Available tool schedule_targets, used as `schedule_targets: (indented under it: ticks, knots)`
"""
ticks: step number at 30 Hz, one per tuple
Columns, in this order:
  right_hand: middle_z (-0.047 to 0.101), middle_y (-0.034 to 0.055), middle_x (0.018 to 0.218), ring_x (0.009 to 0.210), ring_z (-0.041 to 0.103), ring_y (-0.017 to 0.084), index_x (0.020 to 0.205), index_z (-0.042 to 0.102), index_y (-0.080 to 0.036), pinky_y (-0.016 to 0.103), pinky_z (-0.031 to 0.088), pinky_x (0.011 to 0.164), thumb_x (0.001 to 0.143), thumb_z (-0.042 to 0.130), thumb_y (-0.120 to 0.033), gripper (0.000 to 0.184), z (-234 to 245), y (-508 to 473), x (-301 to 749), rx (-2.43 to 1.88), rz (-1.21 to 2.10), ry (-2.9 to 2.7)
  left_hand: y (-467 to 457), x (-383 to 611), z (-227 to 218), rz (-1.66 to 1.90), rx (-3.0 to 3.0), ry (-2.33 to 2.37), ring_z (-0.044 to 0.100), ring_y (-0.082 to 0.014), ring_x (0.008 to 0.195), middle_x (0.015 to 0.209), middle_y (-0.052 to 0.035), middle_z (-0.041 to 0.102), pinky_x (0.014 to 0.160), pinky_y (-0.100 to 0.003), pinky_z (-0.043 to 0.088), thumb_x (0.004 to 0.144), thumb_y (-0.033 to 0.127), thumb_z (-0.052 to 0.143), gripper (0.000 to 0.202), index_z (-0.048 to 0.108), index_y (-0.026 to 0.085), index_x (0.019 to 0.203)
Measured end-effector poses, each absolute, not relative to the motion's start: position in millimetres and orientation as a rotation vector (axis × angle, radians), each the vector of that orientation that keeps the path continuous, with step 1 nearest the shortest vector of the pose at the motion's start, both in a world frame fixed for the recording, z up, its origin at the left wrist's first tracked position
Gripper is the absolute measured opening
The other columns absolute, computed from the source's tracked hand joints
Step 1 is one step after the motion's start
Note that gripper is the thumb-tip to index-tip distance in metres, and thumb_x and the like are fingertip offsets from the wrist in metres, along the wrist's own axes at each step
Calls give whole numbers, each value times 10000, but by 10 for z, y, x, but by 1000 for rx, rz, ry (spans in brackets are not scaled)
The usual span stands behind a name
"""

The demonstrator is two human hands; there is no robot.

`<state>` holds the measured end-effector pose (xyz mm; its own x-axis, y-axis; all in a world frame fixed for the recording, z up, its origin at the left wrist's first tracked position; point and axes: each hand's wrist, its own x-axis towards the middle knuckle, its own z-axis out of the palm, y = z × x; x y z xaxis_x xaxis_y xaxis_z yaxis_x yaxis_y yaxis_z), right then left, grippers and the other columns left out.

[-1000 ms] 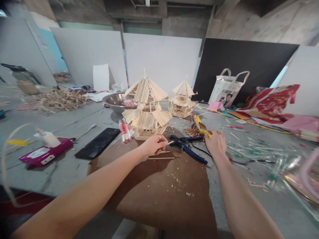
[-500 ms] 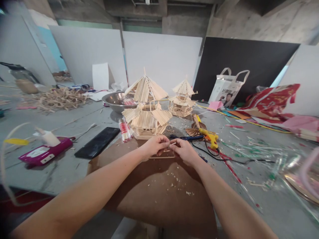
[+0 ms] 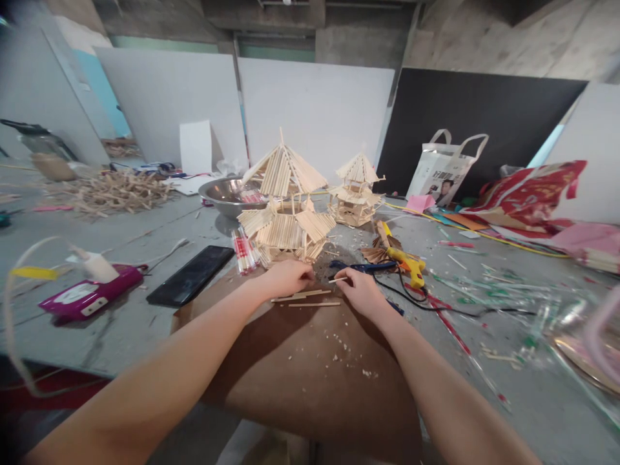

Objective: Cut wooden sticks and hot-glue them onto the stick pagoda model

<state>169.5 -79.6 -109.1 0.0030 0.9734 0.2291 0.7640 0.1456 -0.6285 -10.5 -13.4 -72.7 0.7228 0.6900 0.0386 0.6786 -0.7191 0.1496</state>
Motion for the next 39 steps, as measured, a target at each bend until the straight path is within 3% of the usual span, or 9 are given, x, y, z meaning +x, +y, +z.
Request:
schedule_targets:
  ticks: [3,7,13,18,23,27,31,35,39]
  knots:
    - [607,56,909,855,535,153,890,603,-166,263,386,758,719,399,-190,267,-1091,-801,1676,-1691,268,-1941,-149,-118,-716,22,2811,1083,557,-179,731,791,-48,626,595,-257,397,659,325,484,211,617,213,777]
    - [558,52,1025,916,514,156,945,607,-202,259,380,765,722,373,-176,324,-1107,-812,1662,-1793,88,-1989,-156,-111,-735,-117,2805,1068,555,-175,704,767,-55,625,583,-250,392,626,363,519,239,624,203,771]
    - [607,14,924,863,537,152,870,621,-239,248,380,715,742,349,-202,303,-1089,-850,1636,-1940,29,-2032,-149,-94,-775,-133,2734,1073,551,-166,700,778,-54,627,567,-233,379,629,306,513,211,618,197,776]
    - [613,27,888,838,545,165,795,634,-245,258,384,664,789,321,-311,320,-1084,-868,1618,-1913,-30,-2087,-129,-87,-792,214,2666,1063,535,-155,672,758,-50,616,567,-236,360,680,272,469,169,598,187,747]
    - [601,34,961,880,536,158,941,593,-223,253,384,728,747,362,-186,304,-1087,-870,1611,-1815,-58,-2025,-159,-28,-784,463,2360,900,474,-93,489,551,-6,566,479,-197,327,731,291,428,186,549,161,679]
    - [626,55,910,858,545,194,1012,552,-191,302,391,735,773,362,-281,318,-1076,-875,1595,-1803,18,-1963,-223,11,-780,392,2060,789,362,-46,316,515,30,531,362,-179,274,748,366,396,235,496,154,737]
    - [619,49,919,842,548,180,1132,444,-171,294,402,719,775,371,-284,382,-1068,-877,1581,-1678,139,-1873,-250,26,-816,364,1977,720,349,-34,297,527,42,517,334,-172,255,741,381,398,238,472,155,734]
    - [610,47,939,826,551,161,987,529,-188,271,405,704,770,385,-277,276,-1067,-877,1578,-1522,221,-1876,-258,36,-849,368,1948,732,335,-34,290,497,51,488,320,-167,242,733,378,408,234,476,154,727]
    - [618,29,835,752,553,150,862,553,-192,263,404,682,758,409,-279,197,-1071,-870,1605,-1468,312,-1805,-271,31,-817,359,1936,741,330,-31,293,496,50,477,322,-165,236,739,406,398,286,517,146,738]
